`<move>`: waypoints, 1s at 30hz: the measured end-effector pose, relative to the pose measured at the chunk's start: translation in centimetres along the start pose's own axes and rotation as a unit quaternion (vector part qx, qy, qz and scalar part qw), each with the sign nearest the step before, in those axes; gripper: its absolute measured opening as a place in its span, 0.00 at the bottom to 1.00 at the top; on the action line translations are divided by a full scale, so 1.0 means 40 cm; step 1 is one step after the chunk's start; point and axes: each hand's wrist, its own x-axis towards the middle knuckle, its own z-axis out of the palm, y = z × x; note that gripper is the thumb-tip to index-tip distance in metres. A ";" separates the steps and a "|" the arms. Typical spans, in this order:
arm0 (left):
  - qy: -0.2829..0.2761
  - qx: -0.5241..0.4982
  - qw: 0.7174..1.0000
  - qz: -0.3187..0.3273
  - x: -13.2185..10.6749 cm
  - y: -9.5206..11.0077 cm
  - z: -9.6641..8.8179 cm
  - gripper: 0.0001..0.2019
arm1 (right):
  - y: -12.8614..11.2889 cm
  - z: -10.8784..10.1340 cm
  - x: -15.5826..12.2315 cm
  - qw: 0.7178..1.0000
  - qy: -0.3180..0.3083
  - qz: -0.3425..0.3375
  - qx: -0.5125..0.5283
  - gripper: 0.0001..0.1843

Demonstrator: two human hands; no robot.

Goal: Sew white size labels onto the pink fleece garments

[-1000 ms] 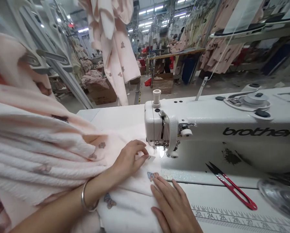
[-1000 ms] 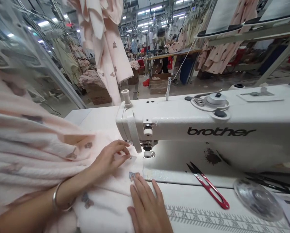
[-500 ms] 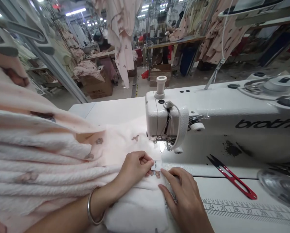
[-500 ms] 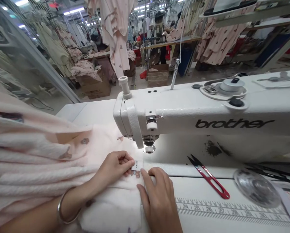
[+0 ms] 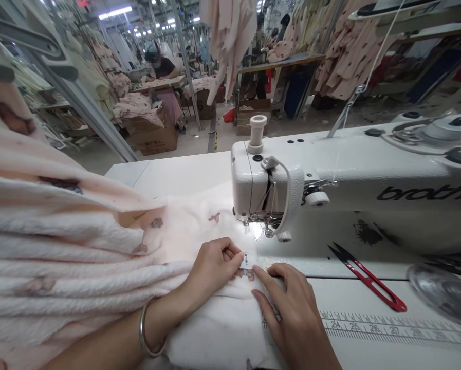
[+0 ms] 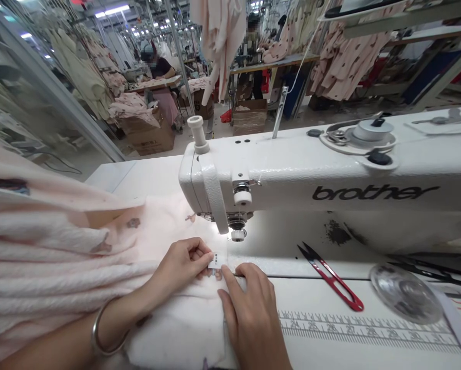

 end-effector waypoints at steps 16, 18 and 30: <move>0.016 0.179 0.979 0.100 -0.037 0.025 -0.030 0.07 | -0.004 0.000 0.008 1.000 0.003 -0.011 0.000 0.14; 0.023 0.295 0.937 0.187 -0.068 0.036 -0.058 0.11 | -0.003 0.000 0.005 1.000 -0.005 -0.010 0.001 0.13; -0.116 0.498 0.739 0.439 -0.092 -0.035 -0.082 0.25 | 0.000 -0.007 0.008 1.000 -0.025 -0.006 0.007 0.14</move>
